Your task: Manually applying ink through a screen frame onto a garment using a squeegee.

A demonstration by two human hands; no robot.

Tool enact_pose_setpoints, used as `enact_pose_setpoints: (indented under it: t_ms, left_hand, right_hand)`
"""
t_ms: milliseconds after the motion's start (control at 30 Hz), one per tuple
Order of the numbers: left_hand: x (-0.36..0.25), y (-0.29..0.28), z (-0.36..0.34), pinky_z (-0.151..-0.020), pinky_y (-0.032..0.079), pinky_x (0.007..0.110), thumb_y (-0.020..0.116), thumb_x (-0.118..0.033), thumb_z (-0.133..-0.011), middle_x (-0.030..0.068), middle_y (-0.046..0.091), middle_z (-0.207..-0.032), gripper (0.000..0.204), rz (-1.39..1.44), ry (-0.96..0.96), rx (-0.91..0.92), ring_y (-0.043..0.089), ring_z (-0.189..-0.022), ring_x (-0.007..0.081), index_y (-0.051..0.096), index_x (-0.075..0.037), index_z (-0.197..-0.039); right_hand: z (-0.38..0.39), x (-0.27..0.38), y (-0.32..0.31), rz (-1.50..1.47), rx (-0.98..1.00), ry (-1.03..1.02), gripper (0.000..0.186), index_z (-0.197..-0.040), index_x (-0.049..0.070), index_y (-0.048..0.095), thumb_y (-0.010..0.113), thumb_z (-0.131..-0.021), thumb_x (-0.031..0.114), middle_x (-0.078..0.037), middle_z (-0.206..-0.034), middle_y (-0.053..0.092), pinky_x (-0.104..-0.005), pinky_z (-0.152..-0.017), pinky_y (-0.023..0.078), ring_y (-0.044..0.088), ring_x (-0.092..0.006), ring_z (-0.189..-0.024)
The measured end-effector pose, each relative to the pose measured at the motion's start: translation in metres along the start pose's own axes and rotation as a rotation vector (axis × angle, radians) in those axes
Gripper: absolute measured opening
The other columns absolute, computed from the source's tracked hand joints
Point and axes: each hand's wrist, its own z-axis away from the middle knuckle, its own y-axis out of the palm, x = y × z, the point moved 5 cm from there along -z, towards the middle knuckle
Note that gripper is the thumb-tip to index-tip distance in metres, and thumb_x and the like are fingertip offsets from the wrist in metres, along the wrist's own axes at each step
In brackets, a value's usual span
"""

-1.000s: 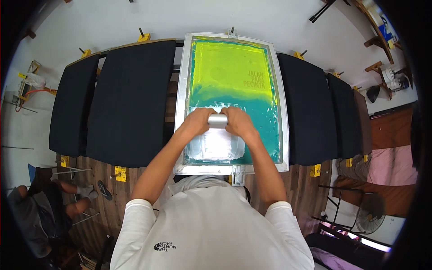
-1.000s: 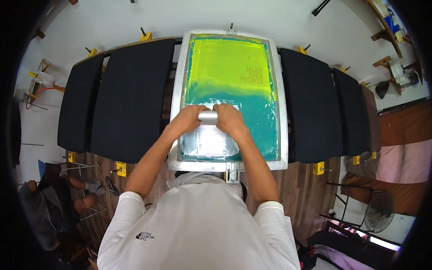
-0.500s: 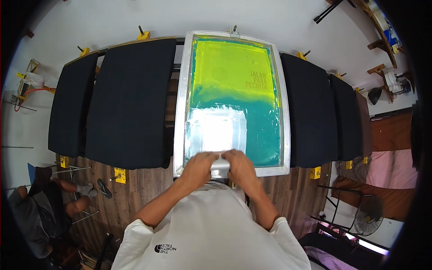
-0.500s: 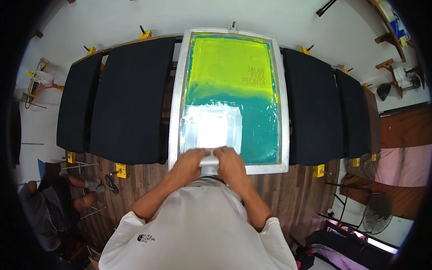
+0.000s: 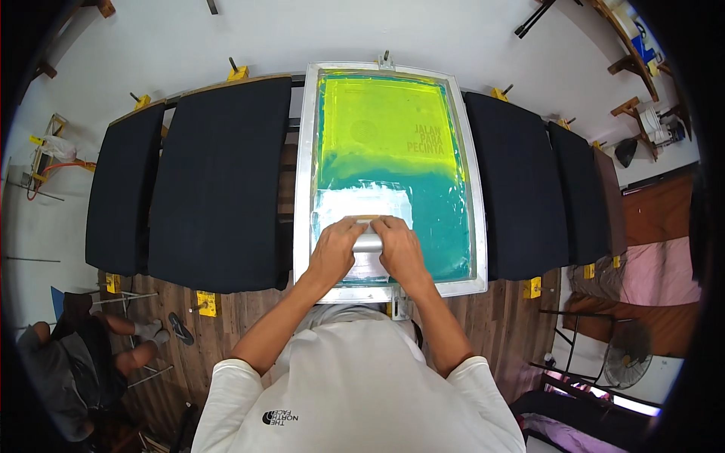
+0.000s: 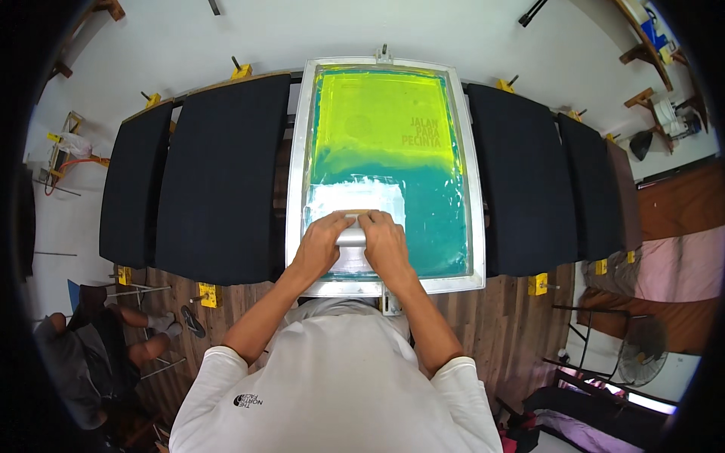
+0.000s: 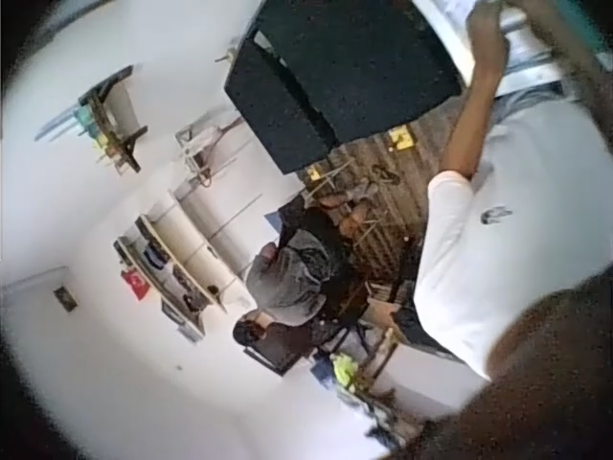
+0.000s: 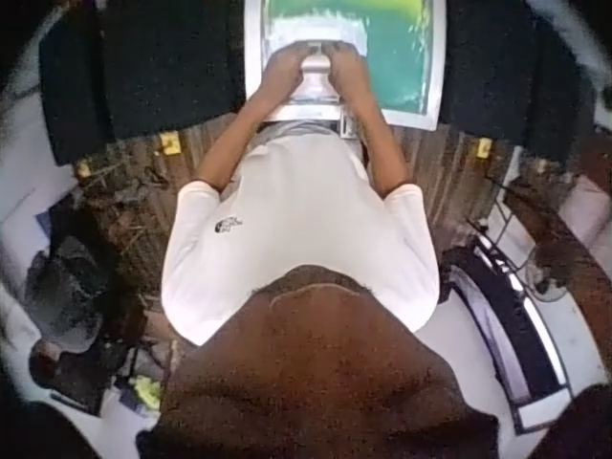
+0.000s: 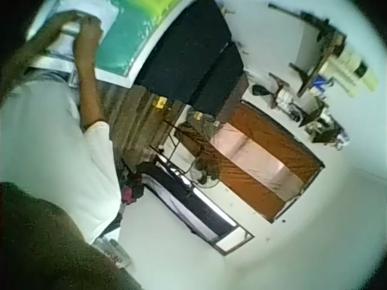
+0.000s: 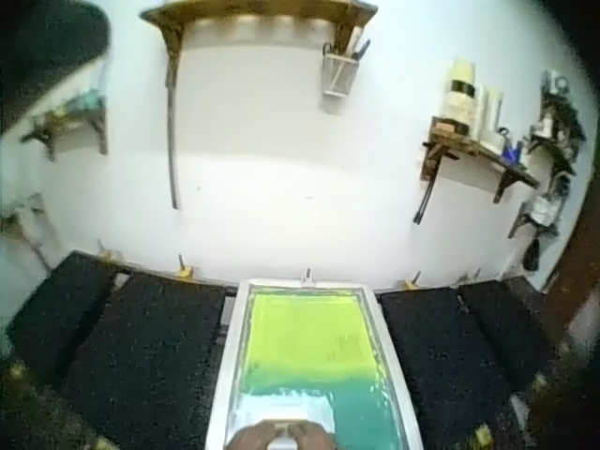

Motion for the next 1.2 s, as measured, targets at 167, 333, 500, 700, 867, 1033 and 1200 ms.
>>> enact_pose_setpoints:
  t_ms: [167,333,500,700,867,1033,1200]
  left_hand:
    - [0.001,-0.001,0.002,-0.097,0.047,0.046,0.058,0.017,-0.068,0.0293,0.062,-0.120,0.048,-0.052,0.046,-0.071,0.059,-0.114,0.0425,0.066,0.006,-0.113]
    - [-0.005,-0.004,0.007,-0.103,0.045,0.045,0.054,0.020,-0.064,0.0294,0.060,-0.124,0.058,-0.008,0.004,-0.028,0.057,-0.118,0.0428,0.064,0.005,-0.119]
    - [-0.001,0.002,0.012,-0.103,0.046,0.044,0.056,0.020,-0.065,0.0275,0.059,-0.127,0.058,0.005,-0.054,0.052,0.057,-0.118,0.0420,0.064,0.004,-0.120]
    - [-0.007,-0.001,0.018,-0.104,0.046,0.043,0.059,0.019,-0.066,0.0245,0.058,-0.131,0.059,-0.011,-0.094,0.088,0.057,-0.119,0.0402,0.063,0.002,-0.122]
    - [-0.008,0.000,0.023,-0.105,0.045,0.043,0.060,0.017,-0.066,0.0234,0.057,-0.132,0.061,0.001,-0.091,0.118,0.055,-0.121,0.0390,0.062,0.000,-0.124]
    - [-0.022,-0.007,0.030,-0.099,0.047,0.044,0.062,0.016,-0.068,0.0254,0.059,-0.127,0.055,0.040,-0.125,0.150,0.058,-0.116,0.0397,0.063,0.002,-0.121]
    - [-0.015,0.002,0.042,-0.105,0.044,0.044,0.059,0.016,-0.066,0.0230,0.055,-0.134,0.064,-0.012,-0.099,0.165,0.054,-0.122,0.0390,0.060,-0.002,-0.128]
  right_hand:
    - [0.004,0.001,0.001,-0.005,-0.154,-0.026,0.034,-0.107,0.001,0.063,0.058,-0.074,-0.007,-0.018,-0.115,0.063,-0.0465,-0.079,0.052,0.059,-0.0359,-0.110]
    - [0.006,0.006,-0.004,-0.031,-0.083,-0.016,0.031,-0.104,0.000,0.064,0.058,-0.075,-0.007,-0.018,-0.113,0.063,-0.0469,-0.079,0.052,0.059,-0.0363,-0.109]
    - [0.011,0.007,-0.006,-0.060,0.012,0.021,0.033,-0.107,-0.001,0.063,0.058,-0.075,-0.008,-0.019,-0.112,0.064,-0.0462,-0.082,0.053,0.059,-0.0369,-0.112]
    - [0.021,0.011,0.001,-0.023,-0.109,0.005,0.032,-0.105,-0.001,0.063,0.058,-0.074,-0.008,-0.018,-0.116,0.063,-0.0451,-0.081,0.053,0.058,-0.0365,-0.113]
    - [0.025,0.011,0.002,-0.009,-0.002,0.050,0.035,-0.107,0.000,0.063,0.060,-0.073,-0.009,-0.017,-0.119,0.061,-0.0462,-0.080,0.052,0.057,-0.0350,-0.114]
    - [0.033,0.012,0.003,-0.012,0.064,0.044,0.038,-0.110,0.001,0.062,0.060,-0.073,-0.008,-0.017,-0.118,0.060,-0.0472,-0.080,0.051,0.056,-0.0343,-0.113]
    - [0.043,0.014,0.006,-0.043,-0.053,0.016,0.034,-0.111,0.001,0.062,0.055,-0.079,-0.004,-0.017,-0.118,0.060,-0.0460,-0.081,0.051,0.056,-0.0342,-0.113]
